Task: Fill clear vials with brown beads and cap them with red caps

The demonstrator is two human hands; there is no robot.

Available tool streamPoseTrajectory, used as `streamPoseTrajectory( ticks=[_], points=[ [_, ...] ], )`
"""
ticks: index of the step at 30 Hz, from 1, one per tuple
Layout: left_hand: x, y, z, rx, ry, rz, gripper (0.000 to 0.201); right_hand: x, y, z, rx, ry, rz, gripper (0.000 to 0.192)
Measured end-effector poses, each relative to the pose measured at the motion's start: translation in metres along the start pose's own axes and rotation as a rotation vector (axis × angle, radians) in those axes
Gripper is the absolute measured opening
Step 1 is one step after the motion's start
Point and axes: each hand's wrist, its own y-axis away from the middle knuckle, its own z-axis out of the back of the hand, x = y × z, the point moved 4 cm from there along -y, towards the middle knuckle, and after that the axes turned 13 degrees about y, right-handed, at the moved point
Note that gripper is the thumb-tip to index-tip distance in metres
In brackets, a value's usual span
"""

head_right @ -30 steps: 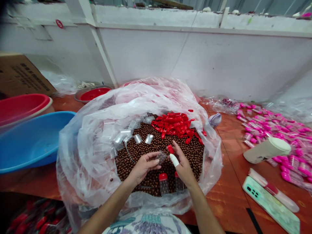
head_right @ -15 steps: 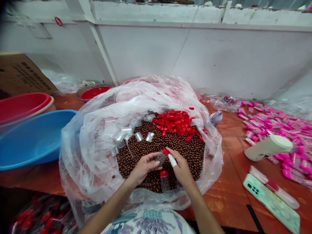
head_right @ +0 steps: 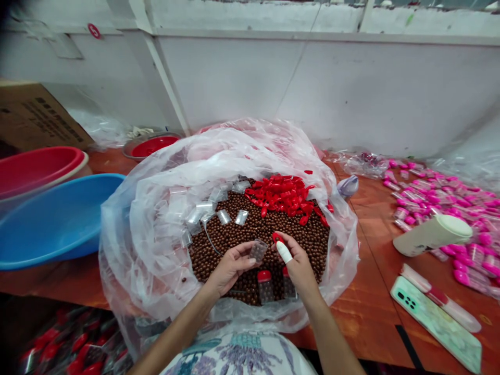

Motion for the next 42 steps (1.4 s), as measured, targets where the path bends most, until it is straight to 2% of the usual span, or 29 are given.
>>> streamPoseTrajectory(
  ticks=[10,18,22,25,28,29,33,37,40,42],
  points=[
    [0.006,0.001,-0.001,0.035,-0.12,-0.026,0.048,0.006,-0.003,-0.006,0.019,0.248,0.114,0.029],
    [0.007,0.004,-0.001,0.029,-0.228,-0.085,0.045,0.012,0.0,-0.007,0.17,0.457,0.308,0.029],
    [0.005,0.004,-0.003,0.023,-0.278,-0.094,0.048,0.01,0.002,-0.005,0.11,0.51,0.333,0.041],
    [0.003,0.005,-0.006,0.03,-0.297,-0.096,0.047,0.011,0.002,-0.004,0.105,0.509,0.368,0.037],
    [0.001,0.007,-0.007,0.029,-0.291,-0.1,0.046,0.015,0.005,-0.008,0.173,0.562,0.428,0.031],
    [0.001,0.007,-0.007,0.023,-0.284,-0.104,0.046,0.016,0.006,-0.009,0.184,0.601,0.453,0.035],
    [0.003,0.009,-0.006,-0.005,-0.218,-0.096,0.048,0.015,0.013,-0.017,0.099,0.8,0.557,0.068],
    [0.007,0.008,-0.008,-0.002,-0.104,-0.01,0.042,0.011,0.016,-0.024,0.018,0.903,0.611,0.063],
    [0.013,0.004,-0.012,0.009,-0.002,0.088,0.056,0.009,0.017,-0.029,-0.001,0.907,0.587,0.061],
    [0.016,0.0,-0.015,-0.011,0.017,0.095,0.062,0.008,0.018,-0.035,0.016,0.898,0.575,0.06]
  ],
)
